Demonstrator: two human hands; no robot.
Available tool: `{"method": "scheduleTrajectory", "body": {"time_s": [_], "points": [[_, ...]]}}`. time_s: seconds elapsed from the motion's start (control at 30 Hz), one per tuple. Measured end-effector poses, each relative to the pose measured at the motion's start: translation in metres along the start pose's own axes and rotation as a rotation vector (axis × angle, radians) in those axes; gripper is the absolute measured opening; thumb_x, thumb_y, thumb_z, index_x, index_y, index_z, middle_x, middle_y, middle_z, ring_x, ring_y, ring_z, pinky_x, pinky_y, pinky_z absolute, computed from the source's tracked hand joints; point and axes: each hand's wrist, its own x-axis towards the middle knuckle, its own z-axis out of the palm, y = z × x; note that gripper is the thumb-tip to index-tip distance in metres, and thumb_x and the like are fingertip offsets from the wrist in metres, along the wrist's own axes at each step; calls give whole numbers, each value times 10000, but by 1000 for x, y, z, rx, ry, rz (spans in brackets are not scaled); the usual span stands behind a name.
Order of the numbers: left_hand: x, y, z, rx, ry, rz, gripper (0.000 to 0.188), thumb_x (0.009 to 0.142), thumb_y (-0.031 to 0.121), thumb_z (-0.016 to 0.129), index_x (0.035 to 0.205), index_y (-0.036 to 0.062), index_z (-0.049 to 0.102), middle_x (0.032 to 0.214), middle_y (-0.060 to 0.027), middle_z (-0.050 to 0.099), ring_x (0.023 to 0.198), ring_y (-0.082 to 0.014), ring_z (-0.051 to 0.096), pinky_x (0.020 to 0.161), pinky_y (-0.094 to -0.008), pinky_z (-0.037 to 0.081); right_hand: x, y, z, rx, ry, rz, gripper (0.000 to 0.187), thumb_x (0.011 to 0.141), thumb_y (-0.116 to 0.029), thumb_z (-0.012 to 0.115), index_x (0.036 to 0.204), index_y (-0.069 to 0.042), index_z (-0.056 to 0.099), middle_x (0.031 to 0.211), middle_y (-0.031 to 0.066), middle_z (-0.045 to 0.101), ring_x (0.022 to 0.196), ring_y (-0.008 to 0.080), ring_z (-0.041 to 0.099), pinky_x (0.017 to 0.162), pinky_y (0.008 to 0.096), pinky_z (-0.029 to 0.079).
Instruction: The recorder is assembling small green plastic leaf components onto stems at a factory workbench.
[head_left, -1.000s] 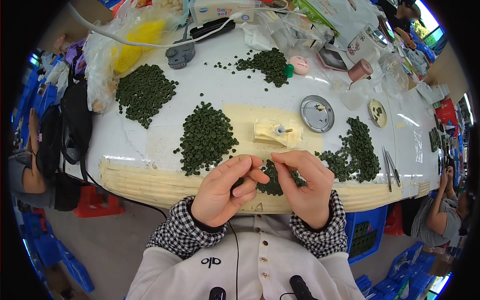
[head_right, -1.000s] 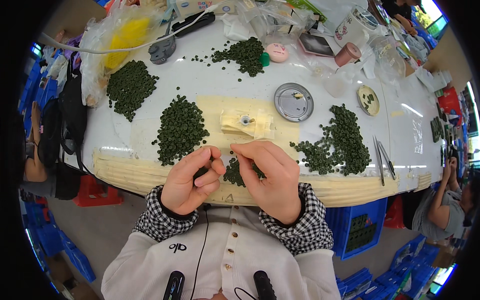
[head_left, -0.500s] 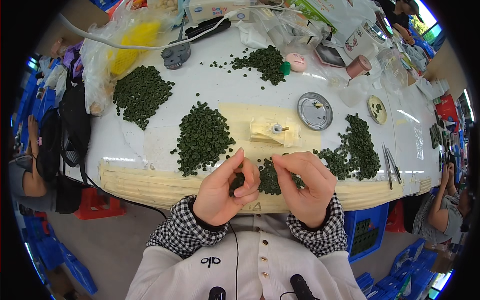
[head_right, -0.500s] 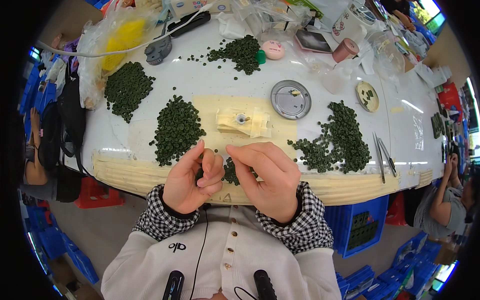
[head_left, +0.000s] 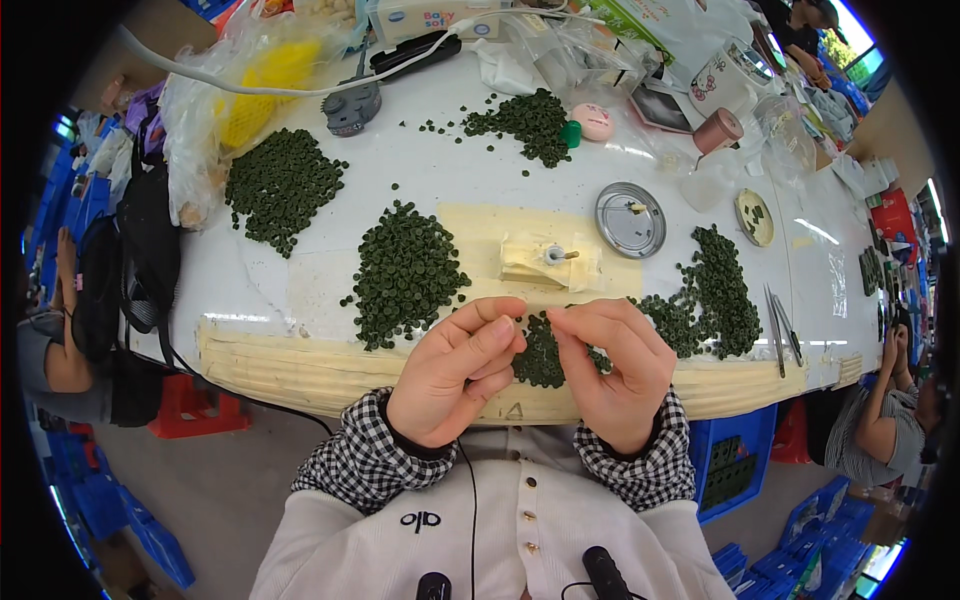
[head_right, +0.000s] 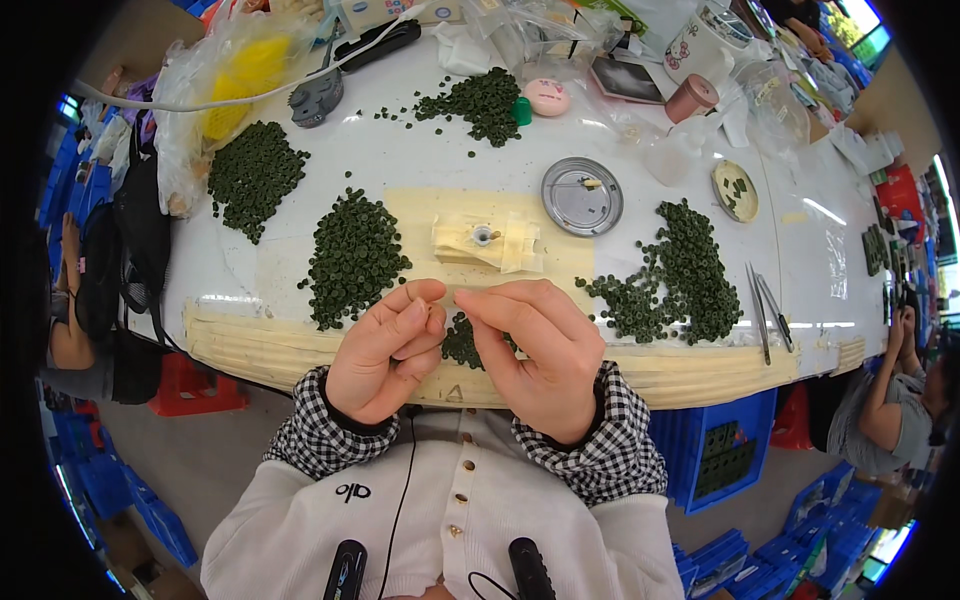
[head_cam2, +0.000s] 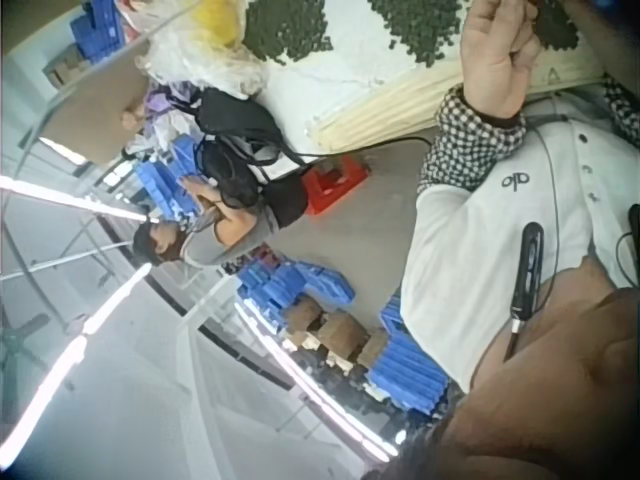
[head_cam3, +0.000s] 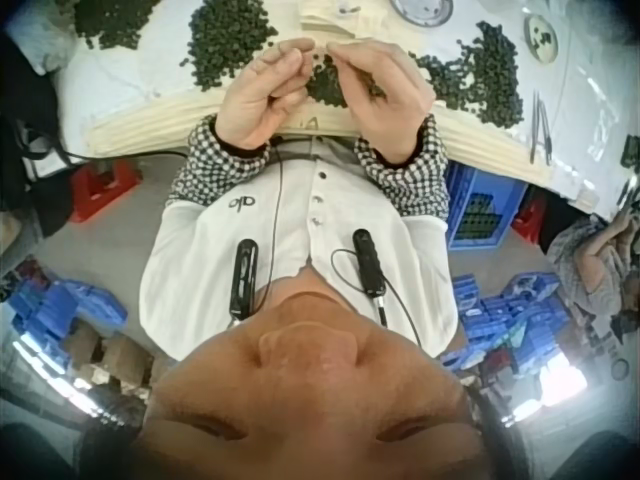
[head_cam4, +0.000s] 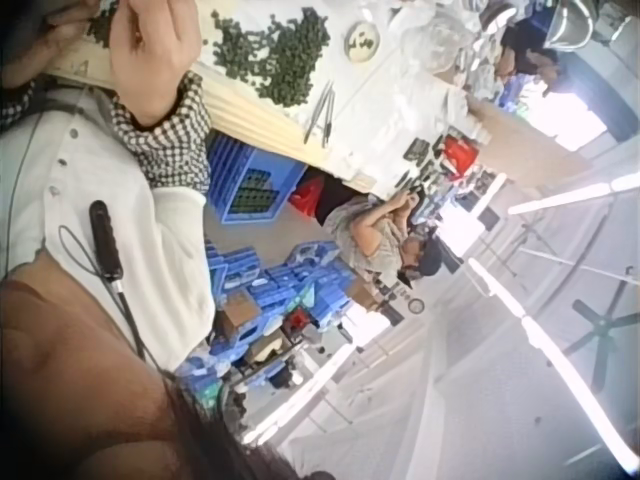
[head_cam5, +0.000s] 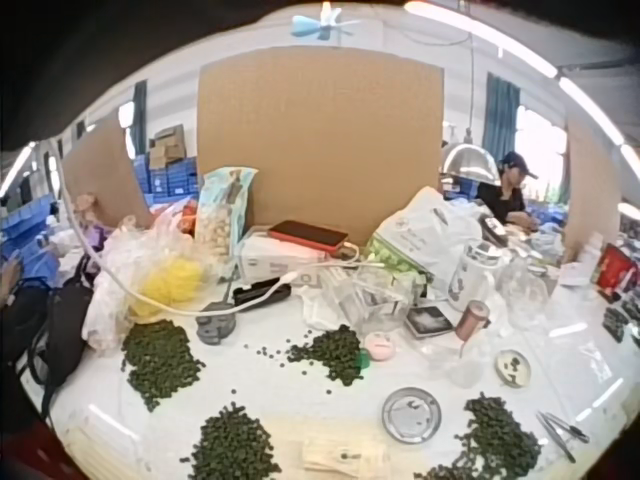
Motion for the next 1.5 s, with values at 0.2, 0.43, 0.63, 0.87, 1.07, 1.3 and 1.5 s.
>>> {"method": "scheduleTrajectory", "body": {"time_s": [0.2, 0.43, 0.63, 0.87, 1.07, 1.3, 1.5], "points": [[1, 0, -6, -15, -42, -15, 186, 933, 140, 532, 1069, 26, 591, 874, -38, 626, 540, -12, 357, 471, -166, 290, -3, 1, 0, 68, -4, 94, 182, 717, 69, 687, 884, 1, 663, 807, 110, 655, 687, 186, 631, 587, 255, 491], [2, -2, -3, 91, -7, 40, 184, 926, 125, 542, 1061, 14, 598, 883, -55, 627, 545, -13, 363, 473, -169, 288, -2, -1, -1, 138, -64, 173, 155, 707, 64, 689, 846, 8, 648, 798, 98, 658, 676, 179, 630, 591, 254, 489], [3, -5, -4, 155, 13, 112, 142, 913, 109, 560, 1005, 10, 605, 839, -39, 608, 535, -24, 359, 474, -174, 283, -2, -2, 3, 127, -71, 146, 156, 692, 77, 680, 829, 12, 643, 789, 105, 651, 663, 188, 626, 586, 258, 489], [4, -10, 0, 126, 26, 119, 117, 911, 115, 567, 959, 15, 605, 803, -17, 594, 529, -34, 341, 472, -184, 273, -1, -1, 5, 54, -49, 38, 166, 681, 75, 690, 828, 11, 644, 767, 109, 639, 643, 195, 623, 559, 258, 491], [6, -15, 1, 40, 22, 139, 119, 917, 137, 564, 944, 26, 600, 823, -10, 589, 534, -38, 329, 474, -185, 270, -1, -2, 7, -6, -30, -35, 178, 677, 73, 695, 838, 14, 648, 764, 105, 636, 630, 207, 618, 551, 264, 493], [7, -18, 2, -32, 58, 186, 107, 916, 139, 566, 948, 42, 601, 848, -12, 600, 536, -42, 334, 478, -176, 279, 0, -4, 8, 20, -59, -90, 229, 684, 79, 682, 903, 16, 666, 816, 113, 643, 653, 207, 615, 565, 266, 490], [5, -19, 0, -12, 27, 218, 65, 889, 76, 594, 937, 40, 618, 832, -11, 602, 539, -45, 350, 479, -178, 290, -2, -5, -1, 202, -137, 110, 208, 695, 80, 674, 888, 3, 673, 826, 96, 626, 678, 169, 604, 595, 240, 475]]}}
